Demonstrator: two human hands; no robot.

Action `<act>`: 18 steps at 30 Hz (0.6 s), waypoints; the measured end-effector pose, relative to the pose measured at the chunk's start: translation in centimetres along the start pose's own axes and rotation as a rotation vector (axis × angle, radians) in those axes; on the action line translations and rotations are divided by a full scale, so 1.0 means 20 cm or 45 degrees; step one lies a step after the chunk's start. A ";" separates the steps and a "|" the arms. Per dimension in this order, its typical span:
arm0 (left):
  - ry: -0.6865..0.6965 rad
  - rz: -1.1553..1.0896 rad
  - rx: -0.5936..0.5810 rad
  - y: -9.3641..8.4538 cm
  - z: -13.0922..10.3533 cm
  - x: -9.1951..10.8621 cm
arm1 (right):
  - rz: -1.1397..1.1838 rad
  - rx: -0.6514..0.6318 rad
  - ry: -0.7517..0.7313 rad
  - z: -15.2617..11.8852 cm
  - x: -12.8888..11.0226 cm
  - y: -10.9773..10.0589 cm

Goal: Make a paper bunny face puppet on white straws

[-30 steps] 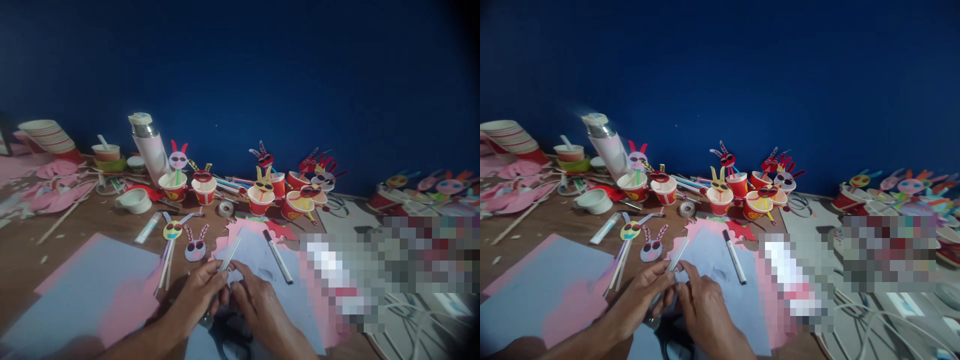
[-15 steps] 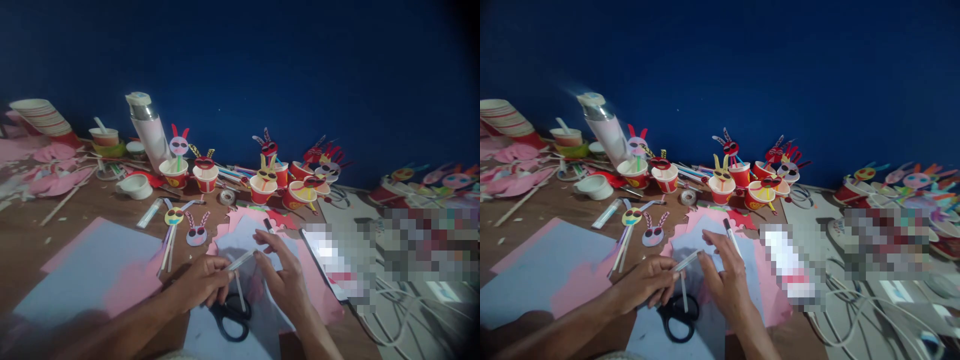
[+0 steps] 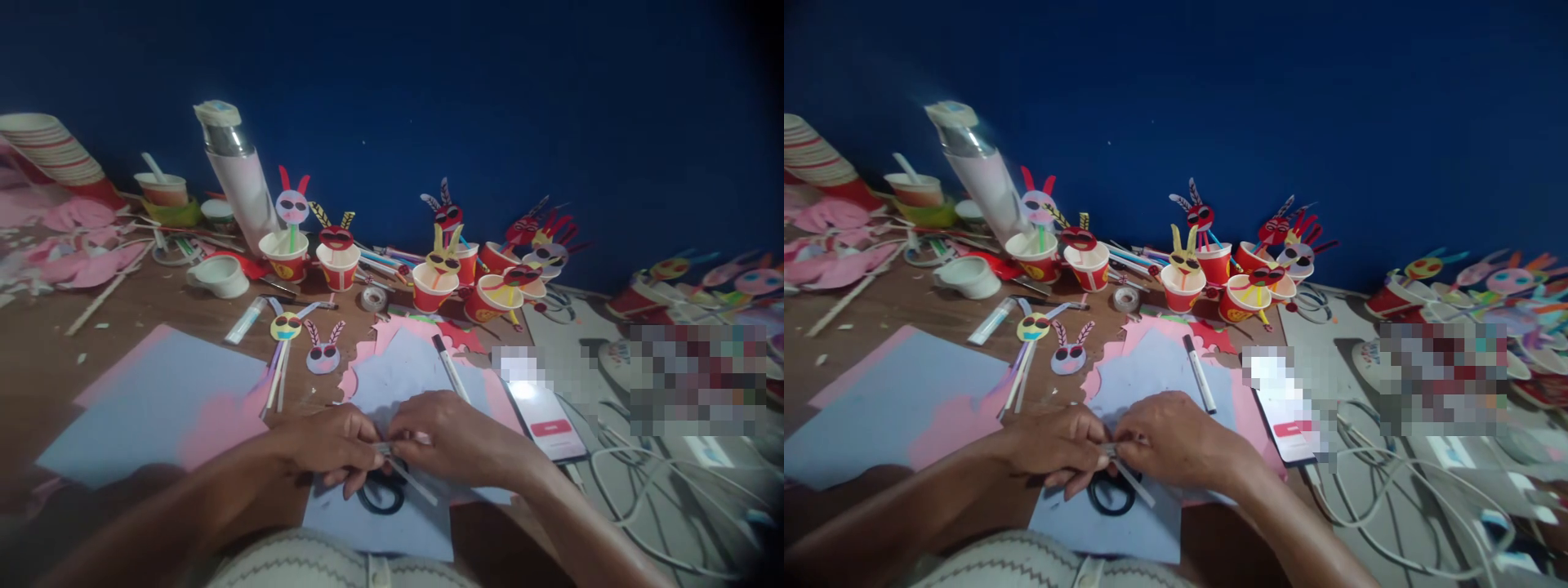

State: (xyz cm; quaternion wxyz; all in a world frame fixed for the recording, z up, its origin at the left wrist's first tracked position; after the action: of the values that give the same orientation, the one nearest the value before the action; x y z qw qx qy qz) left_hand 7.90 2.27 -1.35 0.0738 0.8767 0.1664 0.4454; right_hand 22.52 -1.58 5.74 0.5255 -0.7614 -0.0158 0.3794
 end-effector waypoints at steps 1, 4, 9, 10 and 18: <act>-0.010 0.018 -0.015 0.00 -0.01 0.00 | -0.013 -0.042 -0.009 0.01 0.00 0.00; -0.028 0.045 -0.065 0.02 -0.03 0.01 | -0.021 -0.131 -0.034 0.03 -0.02 0.00; 0.018 0.053 -0.138 0.02 -0.06 0.04 | -0.041 -0.116 -0.122 0.04 -0.06 -0.01; 0.028 0.043 -0.150 0.03 -0.07 0.04 | -0.044 -0.101 -0.135 0.04 -0.06 -0.01; 0.025 -0.025 -0.351 0.06 -0.11 0.06 | 0.134 -0.182 -0.289 0.02 -0.11 -0.02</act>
State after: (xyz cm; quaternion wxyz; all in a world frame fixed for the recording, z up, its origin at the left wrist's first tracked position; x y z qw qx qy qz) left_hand 7.13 1.44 1.14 0.1963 0.8521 0.1130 0.4718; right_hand 20.78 -2.01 7.15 0.4440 -0.7489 -0.0624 0.4880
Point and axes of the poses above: each hand's wrist, its own z-axis towards the middle knuckle, its own y-axis out of the palm, x = y × z, the point moved 3 cm from there along z, towards the middle knuckle, and after that the axes turned 7 degrees about -y, right-handed, at the moved point
